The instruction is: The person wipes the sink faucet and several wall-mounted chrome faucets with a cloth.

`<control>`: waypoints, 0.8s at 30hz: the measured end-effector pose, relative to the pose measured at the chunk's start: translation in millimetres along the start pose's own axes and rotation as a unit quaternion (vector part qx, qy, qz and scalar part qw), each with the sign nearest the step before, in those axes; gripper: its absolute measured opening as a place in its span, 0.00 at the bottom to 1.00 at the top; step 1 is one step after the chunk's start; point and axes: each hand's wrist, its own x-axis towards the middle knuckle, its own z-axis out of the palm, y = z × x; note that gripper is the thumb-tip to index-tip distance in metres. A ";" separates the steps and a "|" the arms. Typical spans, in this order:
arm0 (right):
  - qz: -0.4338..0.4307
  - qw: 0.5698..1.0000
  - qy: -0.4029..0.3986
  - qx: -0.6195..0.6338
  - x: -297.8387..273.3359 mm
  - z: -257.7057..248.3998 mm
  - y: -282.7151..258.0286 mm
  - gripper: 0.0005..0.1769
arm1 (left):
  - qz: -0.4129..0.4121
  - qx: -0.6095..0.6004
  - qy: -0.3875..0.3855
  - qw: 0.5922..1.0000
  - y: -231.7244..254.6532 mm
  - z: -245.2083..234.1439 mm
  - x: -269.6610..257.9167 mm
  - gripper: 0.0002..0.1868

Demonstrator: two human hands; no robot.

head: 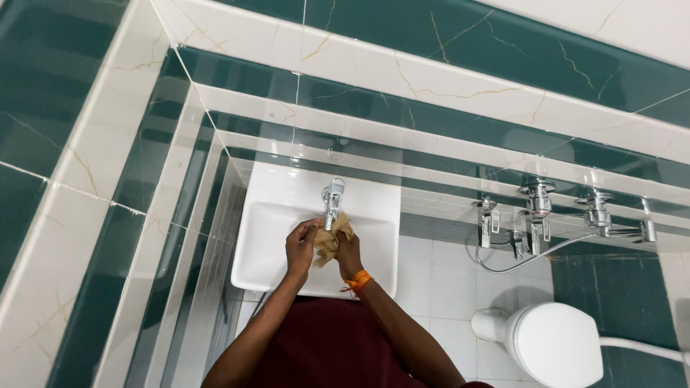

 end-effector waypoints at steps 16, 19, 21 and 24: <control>-0.360 0.817 0.033 -0.449 98.5 -36.6 -39.7 0.27 | -0.043 -0.004 0.026 0.999 14.0 -6.0 4.7 0.16; -0.368 0.837 0.025 -0.405 82.9 -26.6 -34.1 0.26 | -0.057 -0.021 0.023 0.998 20.6 -10.2 0.0 0.20; -0.287 0.886 -0.007 -0.365 72.2 -24.6 -41.8 0.22 | -0.031 -0.015 -0.014 0.999 22.8 -12.6 1.7 0.21; 0.070 0.991 -0.115 -0.025 44.4 -25.1 -50.5 0.20 | -0.068 -0.019 0.010 0.997 22.6 -19.1 12.8 0.20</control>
